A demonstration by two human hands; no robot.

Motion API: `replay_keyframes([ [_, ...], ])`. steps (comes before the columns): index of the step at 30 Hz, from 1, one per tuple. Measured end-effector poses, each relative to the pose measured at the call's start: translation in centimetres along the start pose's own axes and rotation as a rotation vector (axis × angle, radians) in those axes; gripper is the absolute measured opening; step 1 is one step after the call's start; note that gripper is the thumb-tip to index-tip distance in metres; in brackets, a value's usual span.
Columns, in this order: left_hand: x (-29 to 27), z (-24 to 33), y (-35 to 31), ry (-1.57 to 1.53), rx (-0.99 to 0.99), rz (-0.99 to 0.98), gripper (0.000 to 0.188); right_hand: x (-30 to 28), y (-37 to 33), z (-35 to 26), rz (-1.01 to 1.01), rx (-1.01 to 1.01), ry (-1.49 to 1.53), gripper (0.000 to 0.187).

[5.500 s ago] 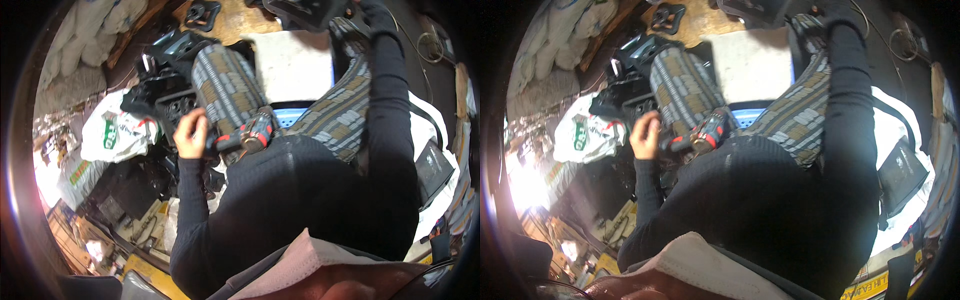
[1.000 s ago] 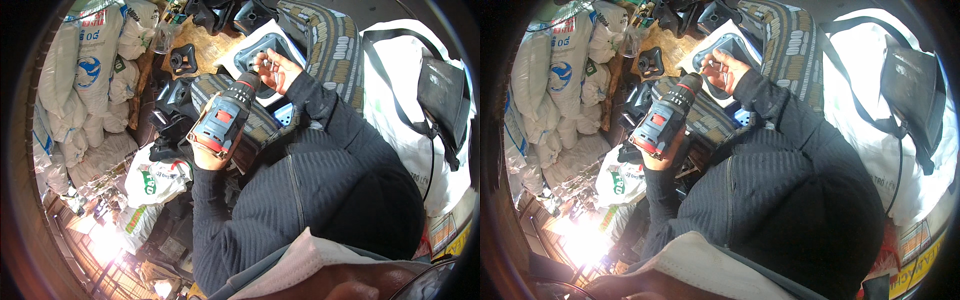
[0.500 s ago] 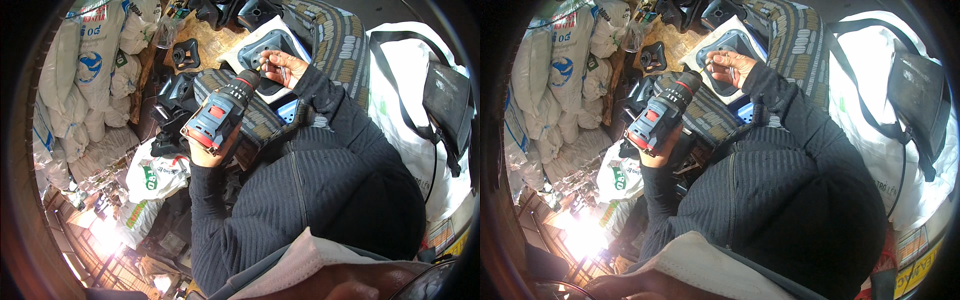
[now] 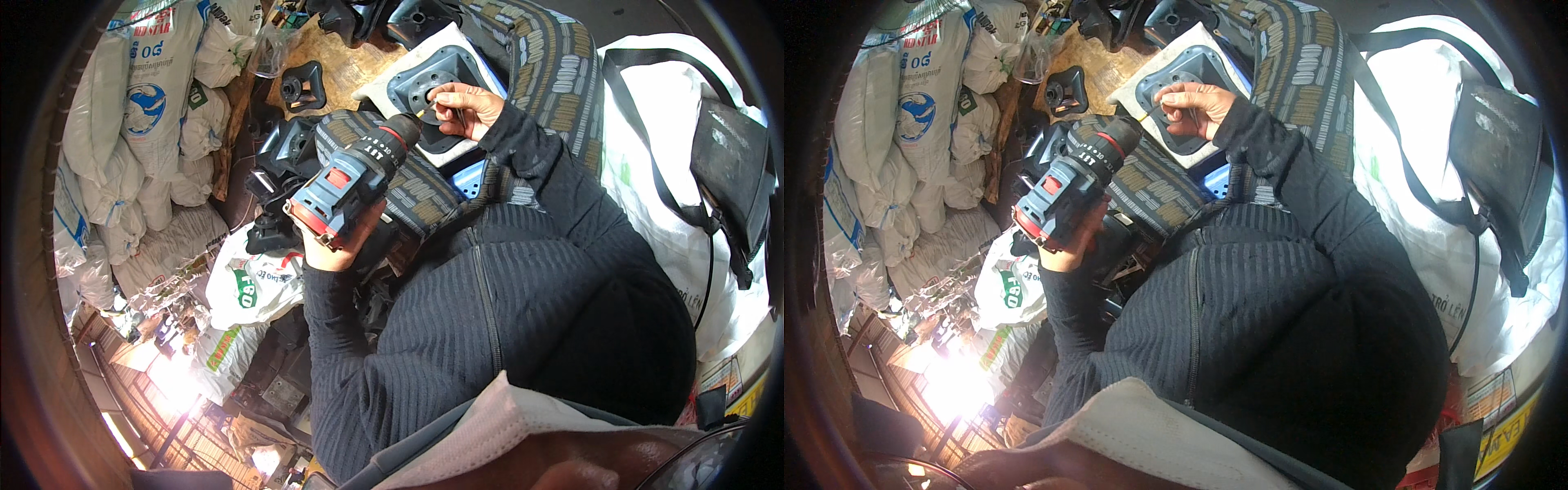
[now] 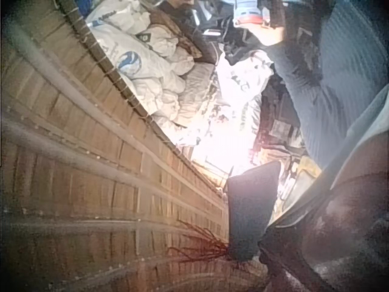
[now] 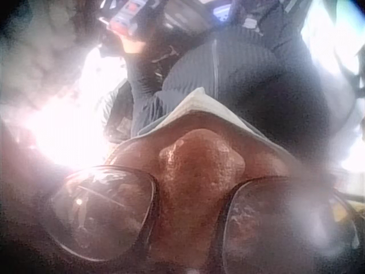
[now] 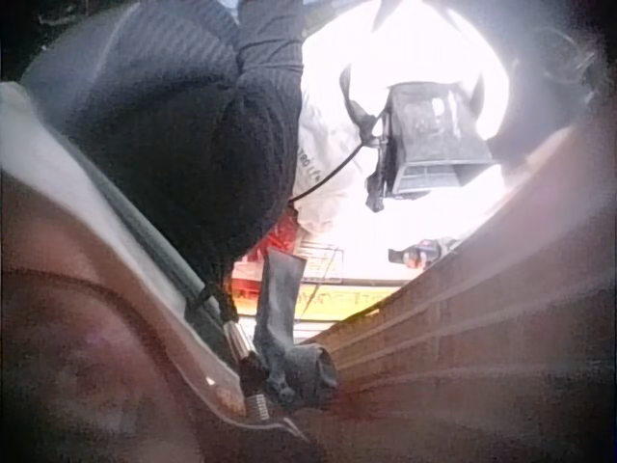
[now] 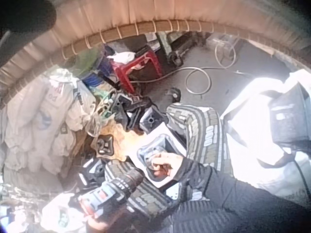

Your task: The person uses a cordless impact driver to fasten screws into a black plastic motorcycle part. They repeatedly pick up the part, align it, and drive screws into multiple holes before setting it down.

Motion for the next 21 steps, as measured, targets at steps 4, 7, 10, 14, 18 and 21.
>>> replay_keyframes([
  [4,0.1,0.0,0.1,0.075,0.14,0.016,0.03,-0.4,-0.1,0.2,0.041,0.048,-0.004,0.024],
  [7,0.4,0.4,0.2,0.19,0.247,0.049,0.034,-0.6,-0.1,0.0,0.016,0.157,0.03,0.024],
  [10,-0.1,1.4,0.5,0.266,0.298,-0.021,0.047,-0.9,-0.4,-0.2,0.081,0.202,-0.09,0.024],
  [14,-0.1,1.2,1.1,0.062,0.193,-0.012,0.046,-0.5,-0.4,-0.1,0.431,0.02,-0.386,0.023],
  [18,0.2,0.2,2.0,-0.105,0.063,0.069,0.036,-4.8,0.2,-0.6,0.784,-0.362,-0.225,0.02],
  [21,0.0,-0.9,3.4,0.147,0.147,0.042,0.038,-6.2,1.8,1.1,0.957,-0.263,-0.646,0.04],
])
Point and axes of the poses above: each hand's wrist, its own y-axis towards the middle knuckle, its own x-axis out of the palm, z = x × y, the point moved 1 cm from there along y, towards the middle knuckle, and after that the axes turned 2 degrees about z, right-handed, at the moved point
